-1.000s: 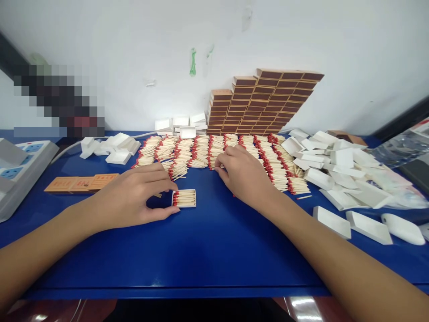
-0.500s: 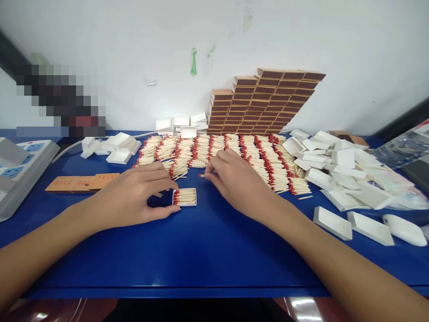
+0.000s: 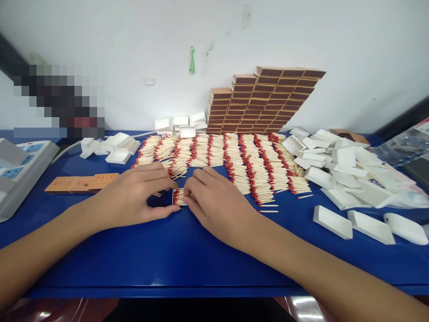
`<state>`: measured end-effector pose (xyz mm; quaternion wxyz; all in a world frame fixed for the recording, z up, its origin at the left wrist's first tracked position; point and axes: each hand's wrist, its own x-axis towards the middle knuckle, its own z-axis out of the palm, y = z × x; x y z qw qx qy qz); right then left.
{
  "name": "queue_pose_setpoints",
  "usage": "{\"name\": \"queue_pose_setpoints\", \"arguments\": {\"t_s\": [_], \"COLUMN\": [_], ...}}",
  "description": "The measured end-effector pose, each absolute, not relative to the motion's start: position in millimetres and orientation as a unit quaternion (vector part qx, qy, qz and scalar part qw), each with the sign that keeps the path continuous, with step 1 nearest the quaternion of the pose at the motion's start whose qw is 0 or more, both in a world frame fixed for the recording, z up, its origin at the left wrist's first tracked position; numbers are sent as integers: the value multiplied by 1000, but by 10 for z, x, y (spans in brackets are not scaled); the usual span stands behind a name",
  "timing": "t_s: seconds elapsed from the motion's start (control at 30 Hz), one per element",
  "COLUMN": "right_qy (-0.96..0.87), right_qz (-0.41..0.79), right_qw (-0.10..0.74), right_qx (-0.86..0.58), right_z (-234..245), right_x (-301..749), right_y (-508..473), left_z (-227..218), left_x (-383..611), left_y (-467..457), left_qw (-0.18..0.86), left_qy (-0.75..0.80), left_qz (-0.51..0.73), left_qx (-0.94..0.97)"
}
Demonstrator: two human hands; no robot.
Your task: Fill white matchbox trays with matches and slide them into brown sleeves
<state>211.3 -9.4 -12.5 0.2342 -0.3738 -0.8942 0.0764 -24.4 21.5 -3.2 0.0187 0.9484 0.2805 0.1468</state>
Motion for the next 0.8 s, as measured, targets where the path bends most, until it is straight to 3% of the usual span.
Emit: {"name": "queue_pose_setpoints", "arguments": {"t_s": [0.27, 0.8], "right_qy": [-871, -877], "right_qz": [142, 136], "right_qw": [239, 232], "right_qx": [-404, -399], "right_z": [-141, -76], "right_x": [2136, 2209], "right_y": [-58, -51], "left_z": [-30, -17], "left_x": [-250, -250], "left_y": [197, 212], "left_qw": [27, 30], "left_qy": [270, 272], "left_qz": [152, 148], "left_qx": [951, 950]}}
